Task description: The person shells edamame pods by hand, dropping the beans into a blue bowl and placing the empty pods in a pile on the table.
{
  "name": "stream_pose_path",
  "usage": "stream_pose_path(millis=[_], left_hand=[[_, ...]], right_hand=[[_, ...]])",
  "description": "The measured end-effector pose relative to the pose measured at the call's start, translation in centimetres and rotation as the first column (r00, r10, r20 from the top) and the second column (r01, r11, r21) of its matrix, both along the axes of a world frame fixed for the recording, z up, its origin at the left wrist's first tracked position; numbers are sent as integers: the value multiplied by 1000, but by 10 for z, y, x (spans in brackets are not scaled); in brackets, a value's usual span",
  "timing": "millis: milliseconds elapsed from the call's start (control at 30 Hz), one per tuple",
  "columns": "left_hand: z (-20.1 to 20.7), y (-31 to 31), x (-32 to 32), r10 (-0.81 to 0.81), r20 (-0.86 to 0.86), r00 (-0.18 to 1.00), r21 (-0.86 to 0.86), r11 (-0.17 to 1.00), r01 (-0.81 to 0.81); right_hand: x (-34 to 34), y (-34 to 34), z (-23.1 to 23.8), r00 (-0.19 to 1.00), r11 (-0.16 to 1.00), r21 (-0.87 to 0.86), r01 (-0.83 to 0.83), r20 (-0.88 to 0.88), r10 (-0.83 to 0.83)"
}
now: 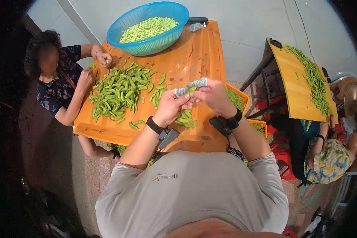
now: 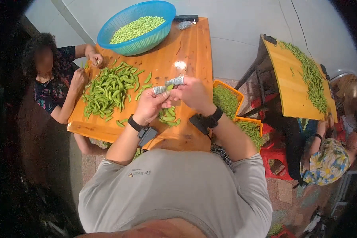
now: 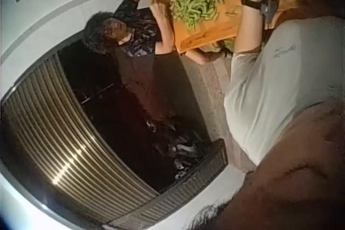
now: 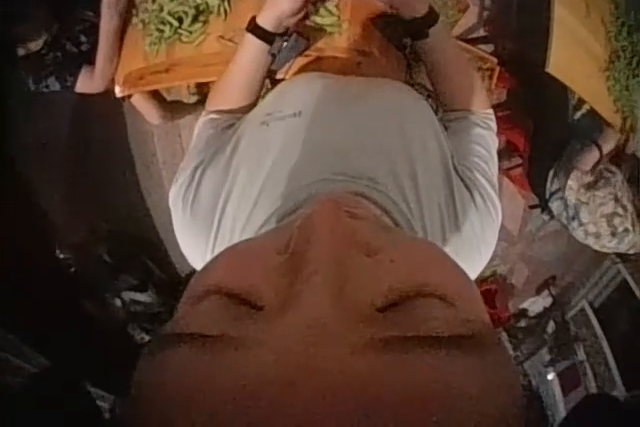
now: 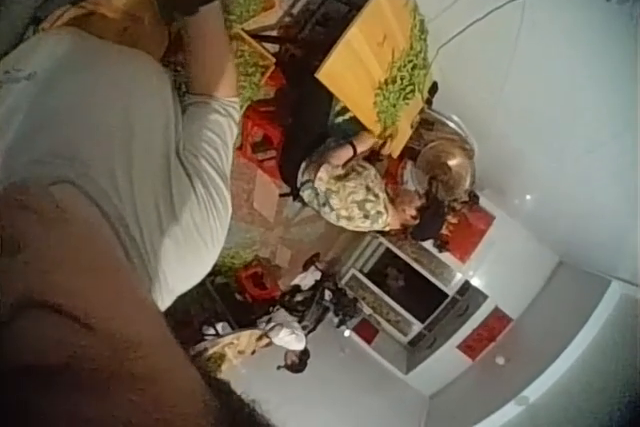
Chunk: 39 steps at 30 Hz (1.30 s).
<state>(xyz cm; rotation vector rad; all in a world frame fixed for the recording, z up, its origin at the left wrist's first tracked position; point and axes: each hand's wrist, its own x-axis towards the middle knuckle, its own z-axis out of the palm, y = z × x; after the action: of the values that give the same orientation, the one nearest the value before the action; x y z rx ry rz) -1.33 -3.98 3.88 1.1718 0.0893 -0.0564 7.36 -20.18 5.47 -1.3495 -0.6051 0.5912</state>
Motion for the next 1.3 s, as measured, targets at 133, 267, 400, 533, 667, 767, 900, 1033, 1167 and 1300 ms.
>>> stream_pose_path(millis=[133, 267, 400, 533, 667, 767, 900, 1033, 1167, 1300], left_hand=[[3, -6, -12, -26, -13, 1000, -111, 993, 25], [-6, -16, -20, 47, 77, 996, -86, 995, -41], [-15, -27, -21, 158, 65, 985, -92, 984, -152], [-33, -29, -21, 226, 64, 972, -111, 970, -218], [-25, -20, -18, 128, 78, 989, 21, 991, -130], [-23, -15, -13, 94, 157, 983, 190, 974, -124], [-28, -10, -7, 81, 282, 956, 288, 943, -165], [-25, -4, -4, 63, 209, 976, 261, 958, -118], [-18, -7, 2, 41, -129, 991, 75, 997, -32], [-30, -10, 8, 146, -175, 974, -136, 976, -171]], right_hand=[[-14, -10, 8, 961, 998, -20, 53, 272, -46], [-21, -13, 10, 754, 970, -97, 224, 648, -109], [-27, -7, -9, 633, 941, 85, 328, 720, -286], [-29, -3, -36, 654, 943, 145, 301, 688, -314], [-18, -11, -26, 691, 971, -11, 238, 705, -161], [-20, -9, -21, 779, 975, -73, 211, 615, -123], [-14, -4, -25, 752, 976, -66, 207, 649, -116], [-20, 2, -25, 954, 990, 4, 142, 268, -138], [-3, 3, -48, 803, 942, -118, 314, 563, -197], [-6, 8, -44, 532, 866, -124, 485, 827, -179]])
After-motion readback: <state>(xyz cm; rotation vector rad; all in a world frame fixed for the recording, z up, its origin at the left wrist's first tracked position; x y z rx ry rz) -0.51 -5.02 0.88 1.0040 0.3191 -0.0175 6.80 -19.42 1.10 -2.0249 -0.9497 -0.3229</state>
